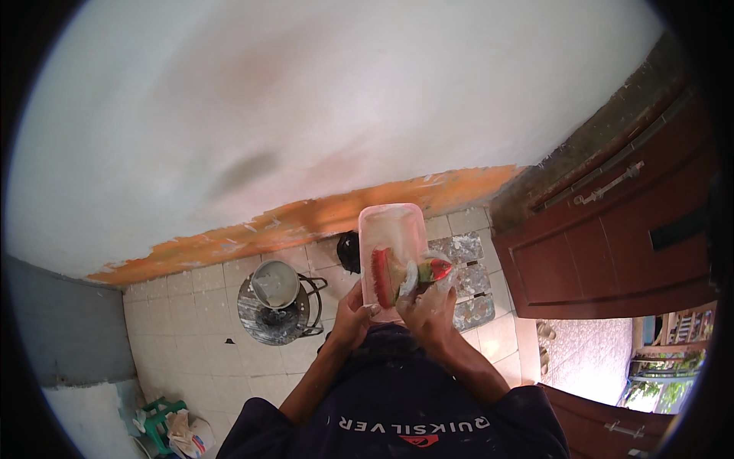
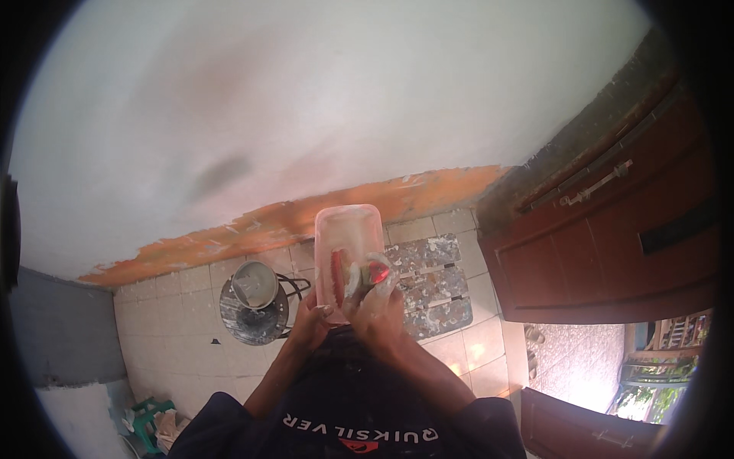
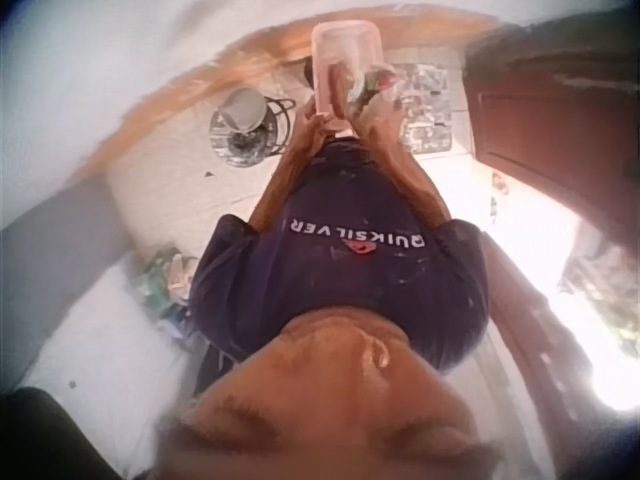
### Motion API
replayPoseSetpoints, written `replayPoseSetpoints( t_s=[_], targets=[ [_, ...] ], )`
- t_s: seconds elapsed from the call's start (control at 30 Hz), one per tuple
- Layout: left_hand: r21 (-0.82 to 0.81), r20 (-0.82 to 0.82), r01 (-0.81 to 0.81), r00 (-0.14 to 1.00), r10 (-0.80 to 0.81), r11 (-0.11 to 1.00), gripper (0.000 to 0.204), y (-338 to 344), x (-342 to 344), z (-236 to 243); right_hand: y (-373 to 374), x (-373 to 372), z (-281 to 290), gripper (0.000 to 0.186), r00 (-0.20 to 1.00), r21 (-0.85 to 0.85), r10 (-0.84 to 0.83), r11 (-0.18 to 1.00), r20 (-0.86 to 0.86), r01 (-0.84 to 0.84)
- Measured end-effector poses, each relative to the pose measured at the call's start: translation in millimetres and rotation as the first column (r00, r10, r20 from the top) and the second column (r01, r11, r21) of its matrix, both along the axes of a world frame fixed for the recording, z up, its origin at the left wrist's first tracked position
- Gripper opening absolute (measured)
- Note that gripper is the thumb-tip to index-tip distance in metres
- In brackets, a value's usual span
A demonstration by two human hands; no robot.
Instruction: The person mixes white paint in a plastic container using a large paintbrush.
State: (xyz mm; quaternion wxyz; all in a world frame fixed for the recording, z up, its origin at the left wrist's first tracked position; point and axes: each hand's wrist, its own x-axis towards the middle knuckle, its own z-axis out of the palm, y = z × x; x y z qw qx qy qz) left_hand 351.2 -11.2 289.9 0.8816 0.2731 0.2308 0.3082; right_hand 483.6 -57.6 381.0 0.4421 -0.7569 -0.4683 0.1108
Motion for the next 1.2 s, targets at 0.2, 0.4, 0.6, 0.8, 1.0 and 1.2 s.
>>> replayPoseSetpoints(
  t_s=[0.2,0.4,0.6,0.8,1.0,1.2],
  targets=[
    [-0.04,0.001,0.036,0.999,-0.036,0.999,0.068,-1,-1,-1,10,17,8,0.01,0.987,-0.031,-0.036,0.999,0.154,0.041],
    [-0.039,0.033,0.031,0.999,-0.03,0.999,0.068,1,-2,2,12,25,31,0.011,0.989,0.044,-0.07,0.997,0.131,0.065],
    [-0.033,0.019,0.067,0.998,-0.066,0.997,0.071,0,-3,9,22,30,15,0.029,0.957,0.098,-0.043,0.995,0.287,0.015],
    [-0.064,-0.007,0.104,0.995,-0.104,0.993,0.07,-2,-4,8,16,22,-8,0.034,0.953,0.108,0.129,0.981,0.276,-0.164],
    [-0.091,0.044,0.086,0.996,-0.083,0.992,0.07,-1,-4,12,6,11,12,0.013,0.995,-0.185,0.043,0.981,-0.092,-0.06],
    [-0.046,-0.032,0.055,0.998,-0.056,0.997,0.074,0,-1,21,6,25,30,0.011,0.993,0.056,-0.115,0.992,-0.01,0.115]
  ],
)
